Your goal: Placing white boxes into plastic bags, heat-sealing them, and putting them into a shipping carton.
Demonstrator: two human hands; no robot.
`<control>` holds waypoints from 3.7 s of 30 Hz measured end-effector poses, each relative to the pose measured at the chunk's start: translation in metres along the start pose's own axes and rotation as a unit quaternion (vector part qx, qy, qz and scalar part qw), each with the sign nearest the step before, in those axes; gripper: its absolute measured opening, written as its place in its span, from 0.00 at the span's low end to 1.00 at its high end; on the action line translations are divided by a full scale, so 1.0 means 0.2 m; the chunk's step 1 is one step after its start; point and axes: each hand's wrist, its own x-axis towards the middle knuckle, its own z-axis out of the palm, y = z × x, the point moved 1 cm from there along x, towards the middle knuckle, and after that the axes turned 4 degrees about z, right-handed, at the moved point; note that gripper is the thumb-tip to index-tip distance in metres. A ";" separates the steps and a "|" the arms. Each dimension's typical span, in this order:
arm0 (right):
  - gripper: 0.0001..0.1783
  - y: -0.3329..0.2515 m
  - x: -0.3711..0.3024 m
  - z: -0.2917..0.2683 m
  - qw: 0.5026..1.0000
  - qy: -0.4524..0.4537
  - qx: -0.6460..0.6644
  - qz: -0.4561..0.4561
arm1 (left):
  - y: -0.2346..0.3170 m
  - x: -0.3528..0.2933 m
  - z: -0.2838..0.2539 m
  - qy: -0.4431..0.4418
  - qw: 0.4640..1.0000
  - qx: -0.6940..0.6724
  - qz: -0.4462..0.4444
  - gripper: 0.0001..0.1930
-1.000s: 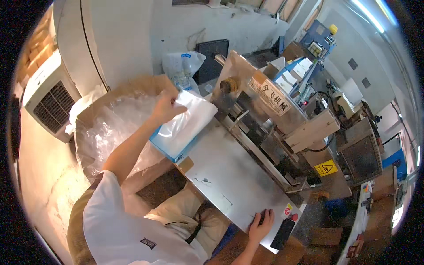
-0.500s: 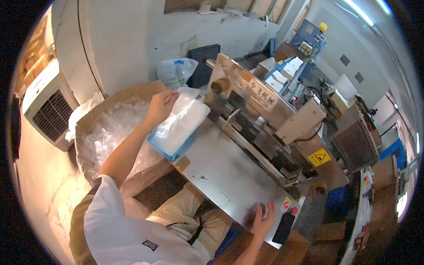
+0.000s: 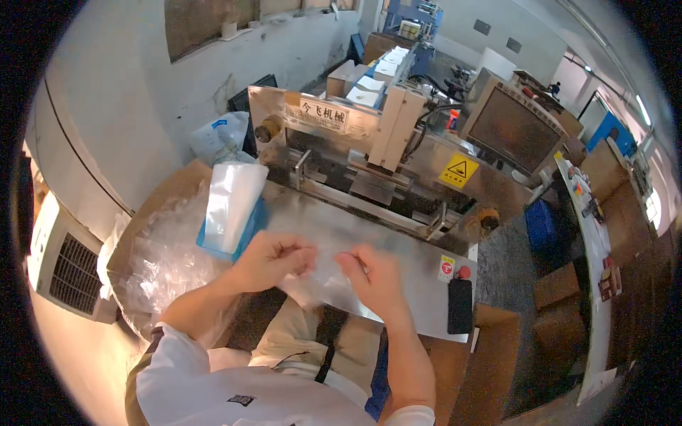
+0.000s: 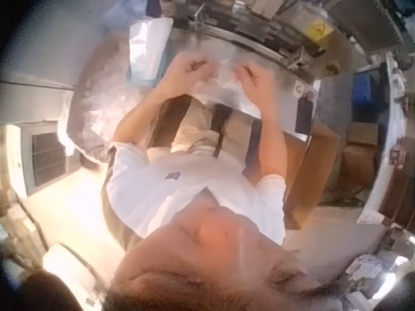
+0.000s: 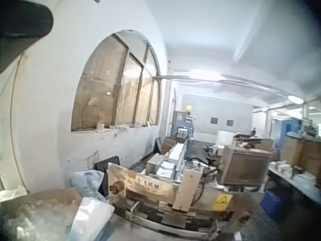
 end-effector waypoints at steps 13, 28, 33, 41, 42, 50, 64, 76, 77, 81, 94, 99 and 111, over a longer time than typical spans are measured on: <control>0.05 0.21 -0.10 0.05 0.956 0.100 -0.164 -0.220 | -0.39 0.03 0.16 0.197 0.853 0.387 0.289 0.16; 0.05 0.30 -0.12 -0.15 0.977 -0.016 -0.121 -0.173 | -0.22 0.22 -0.11 -0.266 0.895 0.358 0.023 0.14; 0.07 0.47 0.12 -0.19 0.974 -0.022 -0.150 -0.169 | -0.41 0.44 -0.21 -0.304 0.889 0.343 -0.023 0.16; 0.15 0.84 0.72 -0.29 0.991 -0.014 -0.129 0.022 | -0.82 1.13 -0.39 -0.303 0.911 0.213 -0.183 0.16; 0.16 0.85 0.80 -0.31 0.989 -0.015 -0.132 0.058 | -0.84 1.22 -0.42 -0.290 0.910 0.202 -0.216 0.13; 0.16 0.86 1.06 -0.52 0.948 0.159 -0.271 0.053 | -1.17 1.77 -0.34 -0.192 0.961 0.194 -0.048 0.22; 0.30 0.69 1.03 -0.20 0.897 0.116 -0.425 -0.042 | -0.91 0.48 0.24 0.056 0.826 0.541 0.148 0.26; 0.26 0.79 1.03 -0.10 0.885 0.212 -0.394 -0.131 | -0.94 0.26 0.31 0.056 0.850 0.509 0.125 0.33; 0.26 0.79 1.06 -0.13 0.911 0.195 -0.351 -0.095 | -0.94 0.24 0.31 0.058 0.850 0.508 0.123 0.33; 0.19 0.80 1.10 -0.14 0.920 0.221 -0.313 -0.085 | -0.93 0.22 0.31 0.071 0.849 0.511 0.117 0.35; 0.24 0.68 0.76 -0.05 0.898 0.239 -0.329 -0.166 | -0.96 0.20 0.31 0.064 0.832 0.538 0.114 0.37; 0.23 0.66 0.15 0.07 0.928 0.224 -0.277 -0.111 | -0.97 0.20 0.31 0.065 0.845 0.519 0.113 0.37; 0.17 0.87 -0.13 0.12 0.931 0.287 -0.217 -0.054 | -0.98 0.21 0.34 0.059 0.830 0.545 0.103 0.38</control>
